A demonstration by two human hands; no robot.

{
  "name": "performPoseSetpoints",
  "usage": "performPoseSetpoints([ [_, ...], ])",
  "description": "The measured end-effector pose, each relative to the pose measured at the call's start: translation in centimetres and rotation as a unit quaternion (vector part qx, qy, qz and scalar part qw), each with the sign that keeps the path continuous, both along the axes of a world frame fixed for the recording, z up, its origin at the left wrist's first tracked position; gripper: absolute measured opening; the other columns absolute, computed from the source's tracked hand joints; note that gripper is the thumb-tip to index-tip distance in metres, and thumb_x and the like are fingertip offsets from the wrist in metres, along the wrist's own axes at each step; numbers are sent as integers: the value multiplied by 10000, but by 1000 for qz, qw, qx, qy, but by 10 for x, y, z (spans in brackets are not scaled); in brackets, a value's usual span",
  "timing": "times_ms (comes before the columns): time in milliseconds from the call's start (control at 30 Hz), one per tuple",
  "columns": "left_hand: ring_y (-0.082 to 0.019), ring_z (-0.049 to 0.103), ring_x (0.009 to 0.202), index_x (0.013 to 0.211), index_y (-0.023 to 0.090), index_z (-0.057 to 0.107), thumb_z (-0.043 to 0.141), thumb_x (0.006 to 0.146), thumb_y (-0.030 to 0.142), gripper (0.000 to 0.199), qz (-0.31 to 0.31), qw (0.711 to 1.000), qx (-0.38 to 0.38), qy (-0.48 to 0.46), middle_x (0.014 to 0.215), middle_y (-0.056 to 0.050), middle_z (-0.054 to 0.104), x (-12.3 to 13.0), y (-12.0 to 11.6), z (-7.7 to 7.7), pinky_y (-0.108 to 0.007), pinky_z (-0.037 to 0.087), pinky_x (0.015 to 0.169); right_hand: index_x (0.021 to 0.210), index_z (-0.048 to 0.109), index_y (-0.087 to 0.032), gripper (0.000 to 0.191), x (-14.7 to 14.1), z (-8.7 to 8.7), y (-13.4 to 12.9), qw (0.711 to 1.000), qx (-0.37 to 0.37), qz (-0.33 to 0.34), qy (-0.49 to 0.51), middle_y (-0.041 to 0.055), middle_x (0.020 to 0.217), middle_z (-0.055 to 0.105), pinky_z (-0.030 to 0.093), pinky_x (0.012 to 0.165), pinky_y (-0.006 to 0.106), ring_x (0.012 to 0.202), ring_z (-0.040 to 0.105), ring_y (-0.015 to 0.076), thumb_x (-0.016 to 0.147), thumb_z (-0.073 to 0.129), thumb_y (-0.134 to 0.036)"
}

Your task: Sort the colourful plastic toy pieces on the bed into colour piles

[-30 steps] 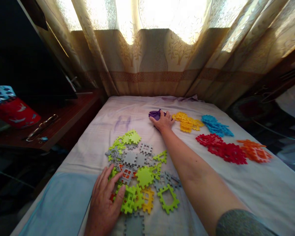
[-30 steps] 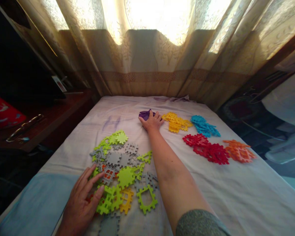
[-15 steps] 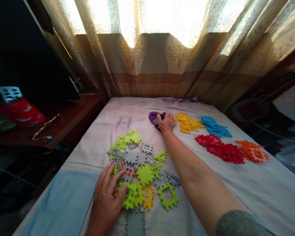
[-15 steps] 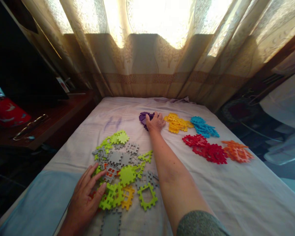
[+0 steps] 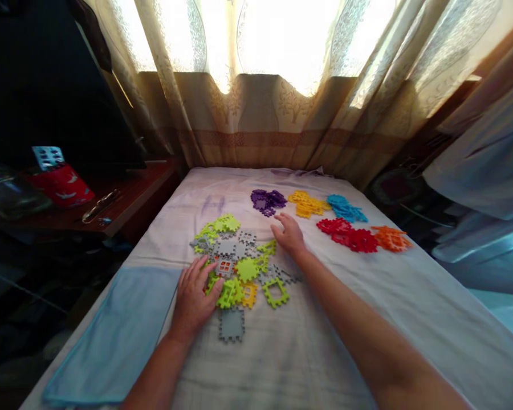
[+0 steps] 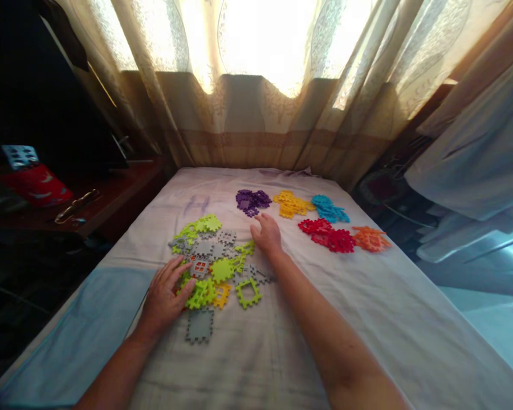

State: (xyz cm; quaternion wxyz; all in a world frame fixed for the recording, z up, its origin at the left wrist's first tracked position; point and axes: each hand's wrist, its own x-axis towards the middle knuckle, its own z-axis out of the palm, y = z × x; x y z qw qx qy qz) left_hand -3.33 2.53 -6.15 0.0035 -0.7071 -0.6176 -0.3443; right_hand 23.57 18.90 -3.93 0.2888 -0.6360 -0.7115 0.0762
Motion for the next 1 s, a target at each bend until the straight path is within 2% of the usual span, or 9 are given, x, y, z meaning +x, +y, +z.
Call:
performPoseSetpoints([
  [133,-288,490,1334,1245,214,628,485,917,496,456,-45,999,-23,-6,1393,-123,572,0,0,5,-502,384,1131,1160,709,-203,350,16,-2,-83,992,6,124,-11,110,1288,651,427,1076,390,1215,574,229,861,554,-298],
  [233,-330,316,1458,1377,239,538,545,866,589,620,-84,994,-67,31,1536,-132,420,-1,-8,10,-550,283,1174,1154,711,-223,344,29,-1,-132,989,11,148,-19,112,1291,650,448,1057,411,1205,586,243,851,591,-334],
  [333,-386,203,1494,1484,268,407,642,755,672,866,-101,985,-125,70,1616,-148,269,-2,-23,14,-604,228,1169,1208,684,-219,428,39,0,-161,985,25,167,-35,128,1361,605,428,1077,445,1255,552,271,810,653,-374],
  [433,-414,158,1500,1538,264,303,703,684,683,1032,-102,978,-157,98,1635,-169,202,-2,-39,13,-617,202,1167,1281,643,-193,534,44,-2,-174,981,28,185,-55,139,1429,554,373,1117,487,1341,472,309,781,682,-377],
  [500,-414,160,1500,1539,264,302,704,695,668,1019,-94,976,-162,110,1631,-172,212,0,-45,12,-617,186,1170,1320,617,-199,557,44,-4,-177,978,21,198,-61,125,1441,548,344,1129,509,1372,432,317,789,668,-360],
  [667,-403,228,1483,1497,241,392,665,753,639,887,-69,979,-155,114,1600,-185,289,8,-41,13,-613,209,1167,1353,588,-214,558,38,-2,-179,973,2,219,-68,105,1451,543,301,1136,530,1393,398,312,803,627,-297],
  [767,-407,256,1471,1459,213,451,667,756,610,836,-62,981,-146,112,1584,-193,319,11,-37,16,-620,232,1162,1311,618,-213,494,35,2,-180,971,-1,232,-64,92,1386,603,298,1135,511,1341,452,289,820,608,-269],
  [900,-365,331,1444,1357,190,557,574,843,501,602,-51,992,-82,86,1528,-169,420,8,-37,16,-581,285,1166,1211,674,-219,389,35,5,-183,968,28,244,-51,84,1276,671,333,1111,475,1234,530,265,828,621,-260],
  [1000,-317,426,1387,1258,193,620,483,895,408,444,-23,998,-26,50,1448,-139,515,3,-37,13,-539,329,1167,1054,720,-232,244,36,5,-185,967,53,244,-42,76,1212,696,361,1088,456,1195,552,256,826,640,-264],
])
